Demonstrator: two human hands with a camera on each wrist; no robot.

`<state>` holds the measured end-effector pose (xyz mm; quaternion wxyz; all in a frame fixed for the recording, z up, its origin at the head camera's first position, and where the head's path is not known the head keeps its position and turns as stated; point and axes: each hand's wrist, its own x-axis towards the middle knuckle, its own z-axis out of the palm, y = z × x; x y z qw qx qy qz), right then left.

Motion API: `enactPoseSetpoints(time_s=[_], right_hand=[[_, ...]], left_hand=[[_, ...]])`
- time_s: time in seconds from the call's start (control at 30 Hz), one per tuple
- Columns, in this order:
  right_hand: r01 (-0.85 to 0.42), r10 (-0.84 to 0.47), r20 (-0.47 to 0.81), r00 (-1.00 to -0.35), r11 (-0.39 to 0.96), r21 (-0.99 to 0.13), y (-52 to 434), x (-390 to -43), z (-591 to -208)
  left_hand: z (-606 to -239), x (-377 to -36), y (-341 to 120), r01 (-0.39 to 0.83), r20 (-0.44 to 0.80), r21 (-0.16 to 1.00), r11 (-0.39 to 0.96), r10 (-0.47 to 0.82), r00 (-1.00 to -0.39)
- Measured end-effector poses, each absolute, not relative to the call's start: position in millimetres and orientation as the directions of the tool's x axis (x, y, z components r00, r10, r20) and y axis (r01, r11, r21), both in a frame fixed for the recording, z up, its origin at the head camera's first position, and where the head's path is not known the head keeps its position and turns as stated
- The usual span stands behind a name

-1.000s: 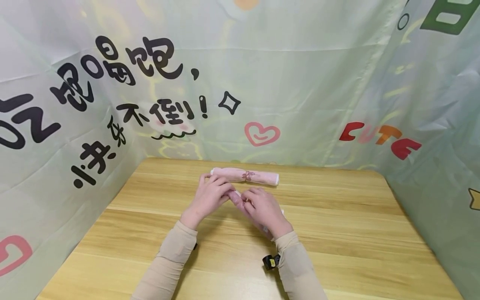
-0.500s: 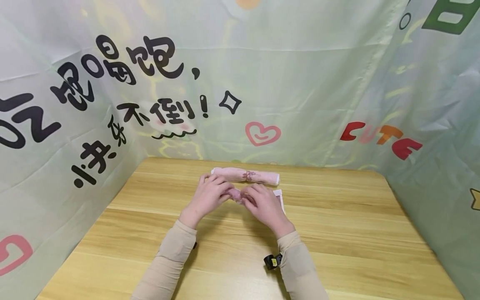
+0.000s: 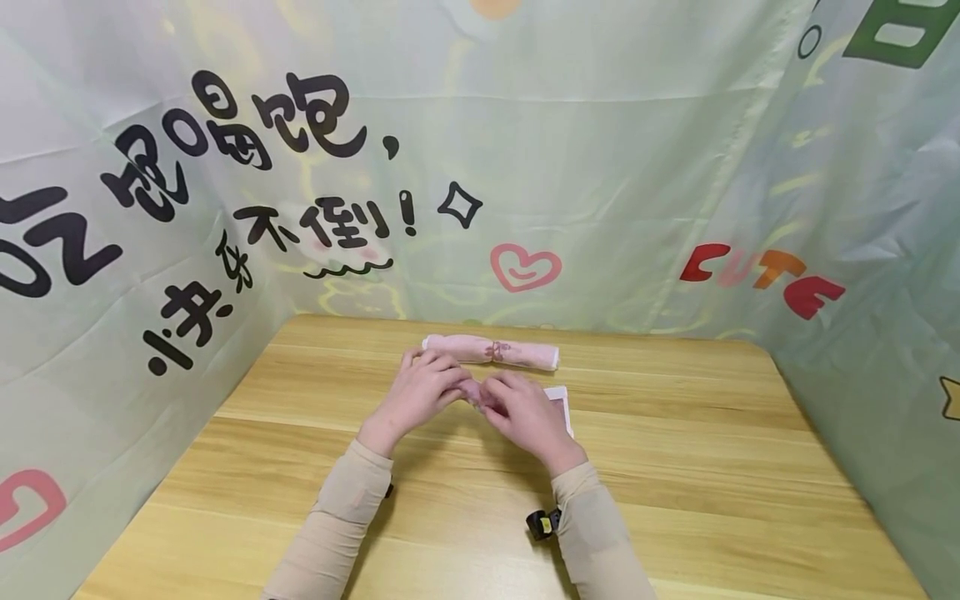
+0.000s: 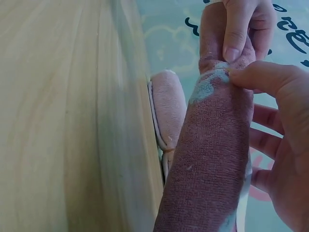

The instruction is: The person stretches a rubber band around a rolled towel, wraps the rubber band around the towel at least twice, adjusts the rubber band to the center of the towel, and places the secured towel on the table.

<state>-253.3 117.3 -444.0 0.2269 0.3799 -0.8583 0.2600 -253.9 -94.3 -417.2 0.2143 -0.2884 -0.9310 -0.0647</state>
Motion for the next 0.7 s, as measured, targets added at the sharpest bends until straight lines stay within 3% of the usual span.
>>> enactPoseSetpoints(time_s=[0.7], right_hand=[[-0.784, -0.567, 0.611, -0.553, 0.601, -0.152, 115.8, -254.3, -449.3]], left_hand=[[-414.7, -254.1, -97.4, 0.581, 0.44, -0.018, 0.814, 0.528, -0.726]])
